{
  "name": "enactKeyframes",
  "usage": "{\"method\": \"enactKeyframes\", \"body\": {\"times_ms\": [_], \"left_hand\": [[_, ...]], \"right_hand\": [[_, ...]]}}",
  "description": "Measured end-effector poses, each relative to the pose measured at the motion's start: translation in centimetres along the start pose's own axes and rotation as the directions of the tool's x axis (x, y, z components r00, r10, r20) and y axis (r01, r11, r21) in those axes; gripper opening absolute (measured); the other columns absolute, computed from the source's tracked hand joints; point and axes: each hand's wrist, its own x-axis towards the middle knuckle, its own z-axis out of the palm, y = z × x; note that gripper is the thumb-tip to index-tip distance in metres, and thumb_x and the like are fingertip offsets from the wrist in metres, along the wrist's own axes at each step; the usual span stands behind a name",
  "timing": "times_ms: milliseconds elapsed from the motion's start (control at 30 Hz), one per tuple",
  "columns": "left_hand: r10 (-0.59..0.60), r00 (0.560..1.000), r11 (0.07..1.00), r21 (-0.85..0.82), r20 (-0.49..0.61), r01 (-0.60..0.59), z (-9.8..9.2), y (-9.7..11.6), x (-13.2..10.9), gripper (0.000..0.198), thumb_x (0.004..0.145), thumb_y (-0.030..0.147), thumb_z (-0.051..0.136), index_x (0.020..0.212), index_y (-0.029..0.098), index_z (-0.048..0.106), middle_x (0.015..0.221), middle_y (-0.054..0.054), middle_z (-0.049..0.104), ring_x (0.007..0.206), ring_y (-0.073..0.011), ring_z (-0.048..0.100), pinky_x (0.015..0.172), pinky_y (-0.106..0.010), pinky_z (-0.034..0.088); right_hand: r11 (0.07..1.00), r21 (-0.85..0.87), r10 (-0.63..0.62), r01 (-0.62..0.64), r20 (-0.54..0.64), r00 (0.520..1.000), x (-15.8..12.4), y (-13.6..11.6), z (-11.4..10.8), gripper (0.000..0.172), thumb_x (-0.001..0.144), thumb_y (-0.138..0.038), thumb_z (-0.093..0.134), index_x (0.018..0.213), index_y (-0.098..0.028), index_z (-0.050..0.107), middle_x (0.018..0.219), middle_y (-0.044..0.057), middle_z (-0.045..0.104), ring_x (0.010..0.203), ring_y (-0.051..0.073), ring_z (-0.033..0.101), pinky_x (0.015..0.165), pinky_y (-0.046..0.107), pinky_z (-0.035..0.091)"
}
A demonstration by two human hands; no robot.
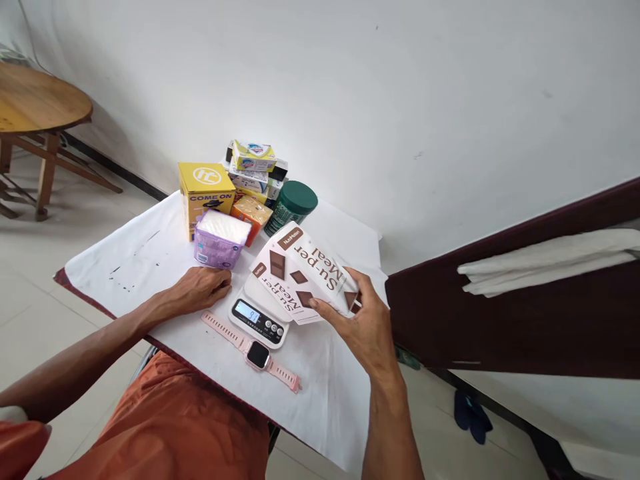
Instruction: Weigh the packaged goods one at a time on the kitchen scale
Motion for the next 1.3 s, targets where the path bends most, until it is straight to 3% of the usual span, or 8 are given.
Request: {"method": "enactKeyframes", "body": {"times_ms": [167, 333, 500, 700, 867, 1100, 1200, 1300], "left_hand": [[0.041, 0.999, 0.999, -0.008, 0.021, -0.041, -0.2, 0.7, -1.8, 0.023, 0.104, 0.024, 0.043, 0.092, 0.019, 0.062, 0.093, -0.009, 0.074, 0.078, -0.0205, 0.067, 0.068, -0.032, 0.044], [0.050, 0.994, 0.993, -0.098, -0.097, -0.060, 1.4, 1.3, -5.1, 0.023, 0.105, 0.028, 0.044, 0.088, 0.021, 0.059, 0.081, -0.004, 0.070, 0.068, -0.0165, 0.062, 0.063, -0.029, 0.038], [0.126, 0.951, 0.978, -0.127, -0.284, -0.167, 3.1, 1.7, -8.5, 0.033, 0.107, 0.031, 0.042, 0.078, 0.022, 0.055, 0.069, -0.002, 0.066, 0.059, -0.0142, 0.056, 0.060, -0.030, 0.036], [0.078, 0.835, 0.974, -0.138, -0.545, -0.181, 2.7, 0.8, -11.5, 0.044, 0.112, 0.036, 0.042, 0.070, 0.022, 0.050, 0.059, 0.001, 0.059, 0.052, -0.0112, 0.052, 0.058, -0.027, 0.038], [-0.033, 0.872, 0.989, -0.143, -0.489, -0.042, 2.1, -0.7, -10.4, 0.042, 0.113, 0.042, 0.038, 0.082, 0.022, 0.059, 0.072, -0.002, 0.069, 0.062, -0.0139, 0.064, 0.063, -0.026, 0.045], [0.059, 0.871, 0.993, -0.062, -0.487, -0.103, 2.3, -0.4, -9.1, 0.039, 0.113, 0.035, 0.039, 0.081, 0.022, 0.058, 0.070, 0.000, 0.067, 0.061, -0.0136, 0.065, 0.063, -0.026, 0.046], [0.152, 0.854, 0.978, -0.050, -0.497, -0.204, 3.1, 0.6, -9.0, 0.037, 0.113, 0.031, 0.042, 0.079, 0.022, 0.056, 0.070, 0.001, 0.067, 0.059, -0.0122, 0.064, 0.061, -0.025, 0.046], [0.172, 0.841, 0.972, -0.052, -0.512, -0.230, 4.0, 1.9, -8.6, 0.033, 0.112, 0.031, 0.043, 0.084, 0.022, 0.058, 0.071, 0.002, 0.068, 0.059, -0.0134, 0.067, 0.059, -0.025, 0.048]], "right_hand": [[0.996, 0.089, -0.024, 0.031, -0.086, 0.996, -0.7, -1.5, -1.6, 0.067, 0.063, -0.061, 0.091, 0.123, -0.037, 0.071, 0.113, 0.006, 0.077, 0.099, 0.038, 0.076, 0.080, 0.059, 0.068], [0.970, 0.196, -0.138, 0.144, -0.041, 0.990, -1.5, -6.3, -2.1, 0.060, 0.063, -0.057, 0.092, 0.119, -0.047, 0.071, 0.109, 0.003, 0.076, 0.095, 0.041, 0.076, 0.065, 0.062, 0.069], [0.917, 0.347, -0.241, 0.199, 0.082, 0.967, -2.7, -11.1, 2.9, 0.066, 0.068, -0.048, 0.095, 0.124, -0.033, 0.065, 0.109, 0.004, 0.076, 0.087, 0.029, 0.076, 0.061, 0.043, 0.068], [0.876, 0.390, -0.348, 0.284, 0.104, 0.932, -3.6, -13.8, 10.1, 0.070, 0.072, -0.048, 0.093, 0.131, -0.029, 0.059, 0.119, 0.007, 0.073, 0.107, 0.030, 0.073, 0.089, 0.047, 0.066], [0.874, 0.348, -0.391, 0.339, 0.088, 0.916, -2.6, -13.0, 13.5, 0.074, 0.075, -0.049, 0.090, 0.138, -0.028, 0.056, 0.128, 0.011, 0.069, 0.119, 0.033, 0.069, 0.100, 0.053, 0.062], [0.866, 0.242, -0.454, 0.437, 0.019, 0.891, -1.8, -11.5, 9.2, 0.061, 0.084, -0.052, 0.084, 0.137, -0.030, 0.063, 0.141, 0.013, 0.062, 0.126, 0.034, 0.063, 0.082, 0.050, 0.068], [0.925, 0.175, -0.325, 0.338, -0.100, 0.940, 1.7, -9.8, 6.6, 0.048, 0.090, -0.058, 0.075, 0.128, -0.029, 0.066, 0.131, 0.011, 0.066, 0.119, 0.031, 0.065, 0.075, 0.044, 0.067], [0.970, 0.149, -0.165, 0.190, -0.165, 0.972, 7.6, -7.0, 6.5, 0.077, 0.078, -0.070, 0.080, 0.136, -0.026, 0.059, 0.143, 0.014, 0.060, 0.132, 0.035, 0.058, 0.089, 0.051, 0.064]]}}
